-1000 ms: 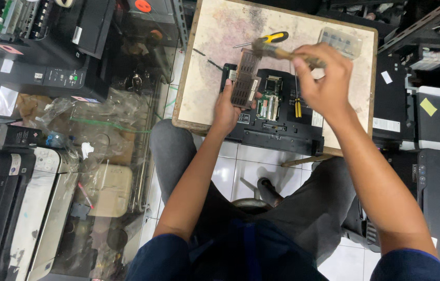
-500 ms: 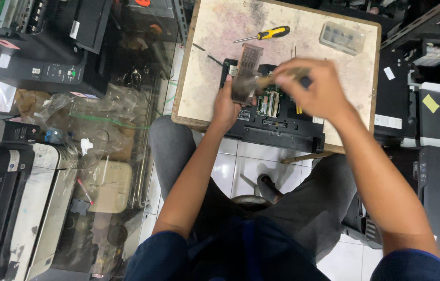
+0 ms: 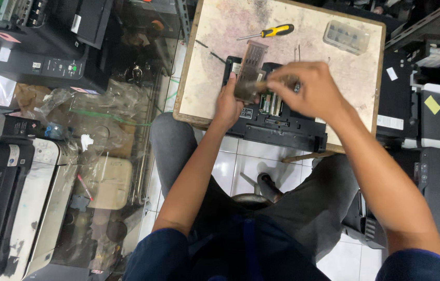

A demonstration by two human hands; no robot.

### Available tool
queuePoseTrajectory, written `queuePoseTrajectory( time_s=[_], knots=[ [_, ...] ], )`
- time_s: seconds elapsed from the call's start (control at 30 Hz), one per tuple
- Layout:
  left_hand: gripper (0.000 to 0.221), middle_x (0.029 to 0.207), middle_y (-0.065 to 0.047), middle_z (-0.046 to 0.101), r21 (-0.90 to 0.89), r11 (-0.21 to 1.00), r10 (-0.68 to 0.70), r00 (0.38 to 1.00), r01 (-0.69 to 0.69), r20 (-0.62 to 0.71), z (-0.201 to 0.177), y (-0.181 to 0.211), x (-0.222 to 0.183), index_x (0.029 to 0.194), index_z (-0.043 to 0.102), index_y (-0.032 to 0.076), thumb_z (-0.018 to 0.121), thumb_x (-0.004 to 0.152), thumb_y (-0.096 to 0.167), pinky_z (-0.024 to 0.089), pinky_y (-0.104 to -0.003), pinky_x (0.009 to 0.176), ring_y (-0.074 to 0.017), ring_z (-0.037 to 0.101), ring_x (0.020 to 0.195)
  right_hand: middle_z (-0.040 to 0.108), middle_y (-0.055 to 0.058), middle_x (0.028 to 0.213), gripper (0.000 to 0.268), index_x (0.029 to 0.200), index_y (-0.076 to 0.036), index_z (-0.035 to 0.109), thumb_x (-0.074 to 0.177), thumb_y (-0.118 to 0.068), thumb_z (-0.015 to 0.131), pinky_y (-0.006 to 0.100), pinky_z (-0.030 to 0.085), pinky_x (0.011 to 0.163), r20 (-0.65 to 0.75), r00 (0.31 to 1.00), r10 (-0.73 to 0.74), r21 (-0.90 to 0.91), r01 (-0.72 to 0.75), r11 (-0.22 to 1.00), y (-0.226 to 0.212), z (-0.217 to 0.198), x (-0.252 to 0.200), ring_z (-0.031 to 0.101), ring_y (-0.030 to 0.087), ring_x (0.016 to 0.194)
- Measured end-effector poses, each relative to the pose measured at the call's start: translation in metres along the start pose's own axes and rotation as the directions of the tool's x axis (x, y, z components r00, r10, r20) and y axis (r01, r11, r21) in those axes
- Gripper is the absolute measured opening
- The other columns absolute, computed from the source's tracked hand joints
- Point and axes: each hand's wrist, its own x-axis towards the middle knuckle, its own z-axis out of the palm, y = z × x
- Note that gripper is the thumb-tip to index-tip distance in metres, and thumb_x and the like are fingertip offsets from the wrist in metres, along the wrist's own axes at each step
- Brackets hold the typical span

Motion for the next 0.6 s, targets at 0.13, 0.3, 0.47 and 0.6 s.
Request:
queuePoseTrajectory(
  time_s=[0.13, 0.3, 0.47, 0.6],
  knots=[
    [0.066, 0.098, -0.031, 0.079, 0.050, 0.998, 0.016, 0.983, -0.026, 0.183, 0.005, 0.009, -0.009, 0.132, 0.063, -0.004, 0.031, 0.114, 0.052, 0.056, -0.039, 0.067, -0.0325, 0.068, 0.064, 0.084, 0.022, 0.099, 0.035, 0.100, 0.007, 0.082, 0.122, -0.010, 0.062, 0.039, 0.061, 0.072, -0.276, 0.938, -0.209, -0.221, 0.150, 0.964, 0.014, -0.026, 0.015, 0.080, 0.030, 0.084],
    [0.070, 0.101, -0.032, 0.078, 0.041, 0.998, 0.050, 0.985, -0.058, 0.167, 0.005, 0.007, -0.008, 0.129, 0.065, -0.008, 0.032, 0.114, 0.053, 0.057, -0.038, 0.069, -0.0319, 0.069, 0.066, 0.080, 0.017, 0.095, 0.009, 0.101, 0.004, 0.078, 0.109, 0.006, 0.075, 0.030, 0.059, 0.069, -0.175, 0.985, -0.008, 0.055, 0.018, 0.998, -0.007, -0.030, 0.007, 0.071, 0.020, 0.075],
    [0.065, 0.116, -0.037, 0.075, -0.035, 0.990, 0.136, 0.984, -0.133, 0.113, -0.008, -0.010, 0.007, 0.136, 0.065, -0.006, 0.037, 0.117, 0.049, 0.042, -0.031, 0.063, -0.0398, 0.078, 0.082, 0.074, 0.021, 0.076, 0.002, 0.097, 0.000, 0.079, 0.096, 0.000, 0.081, 0.046, 0.054, 0.066, -0.097, 0.989, 0.108, 0.137, -0.094, 0.986, -0.012, -0.005, -0.001, 0.072, 0.039, 0.068],
    [0.071, 0.108, -0.035, 0.078, 0.046, 0.995, 0.078, 0.970, -0.090, 0.230, -0.014, -0.006, 0.009, 0.128, 0.067, 0.001, 0.024, 0.116, 0.057, 0.039, -0.031, 0.051, -0.0373, 0.079, 0.072, 0.074, 0.015, 0.080, 0.004, 0.108, -0.002, 0.085, 0.107, -0.001, 0.089, 0.041, 0.057, 0.069, -0.323, 0.946, 0.036, -0.168, -0.095, 0.981, 0.051, -0.013, -0.018, 0.074, 0.037, 0.072]
  ],
)
